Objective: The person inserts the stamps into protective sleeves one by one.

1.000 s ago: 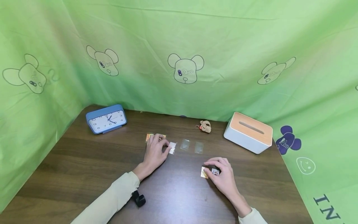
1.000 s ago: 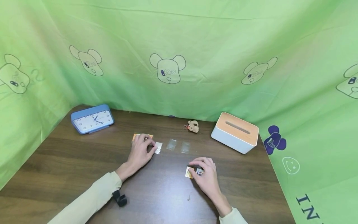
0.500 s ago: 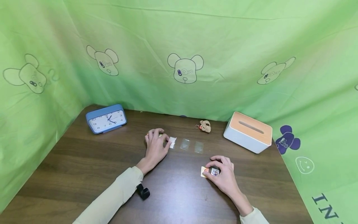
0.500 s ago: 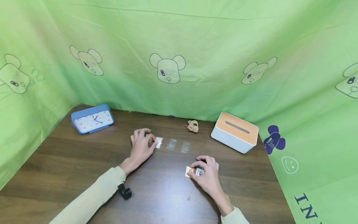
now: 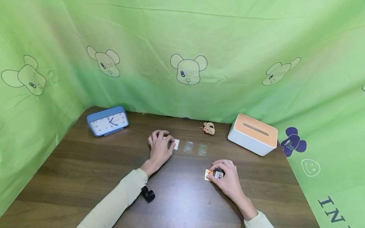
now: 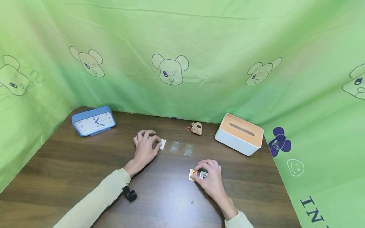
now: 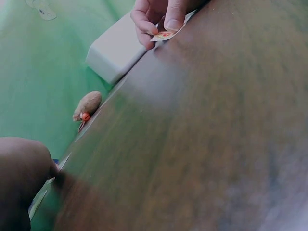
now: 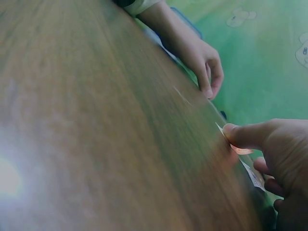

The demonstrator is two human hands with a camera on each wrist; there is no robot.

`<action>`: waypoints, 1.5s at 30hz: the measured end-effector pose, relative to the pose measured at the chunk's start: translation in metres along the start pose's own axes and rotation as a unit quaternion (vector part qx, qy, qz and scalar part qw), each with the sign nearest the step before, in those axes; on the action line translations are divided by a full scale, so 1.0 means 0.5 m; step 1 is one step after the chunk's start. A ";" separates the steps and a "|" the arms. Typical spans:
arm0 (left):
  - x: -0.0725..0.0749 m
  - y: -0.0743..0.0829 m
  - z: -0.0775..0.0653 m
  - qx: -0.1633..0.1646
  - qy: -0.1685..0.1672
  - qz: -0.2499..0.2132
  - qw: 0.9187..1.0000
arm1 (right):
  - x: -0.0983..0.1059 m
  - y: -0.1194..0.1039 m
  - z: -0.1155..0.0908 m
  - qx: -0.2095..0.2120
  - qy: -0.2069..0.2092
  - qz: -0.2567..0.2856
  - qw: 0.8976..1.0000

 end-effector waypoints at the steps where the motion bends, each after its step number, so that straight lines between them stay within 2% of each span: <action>1: 0.001 0.000 0.000 -0.002 0.001 0.000 1.000 | -0.001 -0.001 0.000 0.003 0.002 0.001 1.000; 9: -0.001 -0.004 -0.002 -0.002 -0.011 -0.001 1.000 | -0.005 -0.003 0.000 -0.002 0.017 0.003 1.000; 16: 0.001 0.009 0.000 -0.009 -0.006 -0.014 1.000 | -0.004 0.002 -0.002 -0.010 0.043 0.004 0.999; 22: -0.008 0.023 0.001 -0.029 -0.014 -0.014 0.999 | -0.005 0.004 0.001 0.017 0.038 0.015 0.999; 26: -0.015 0.033 0.002 -0.043 -0.041 0.000 0.998 | -0.003 0.002 0.001 0.030 0.040 0.024 0.998; 29: -0.021 0.042 0.003 -0.052 -0.063 0.013 0.997 | -0.001 0.000 0.000 0.011 0.048 0.040 0.998; 36: -0.036 0.058 0.004 -0.066 -0.103 0.022 0.992 | 0.003 0.000 -0.002 -0.065 0.050 0.086 0.993; 41: -0.044 0.058 0.004 -0.065 -0.111 0.031 0.991 | 0.003 -0.005 -0.002 -0.092 0.057 0.114 0.987; 45: -0.043 0.058 0.005 -0.065 -0.106 0.030 0.992 | 0.001 -0.005 -0.003 -0.100 0.061 0.115 0.987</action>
Point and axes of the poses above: each hand's wrist, its own z-axis towards the middle knuckle, its own x-axis out of the back of the hand, y = z × x, the point moved 2 cm from there along z, towards the middle knuckle, and after that the axes turned 7 degrees about -y, right-handed, at the moved point
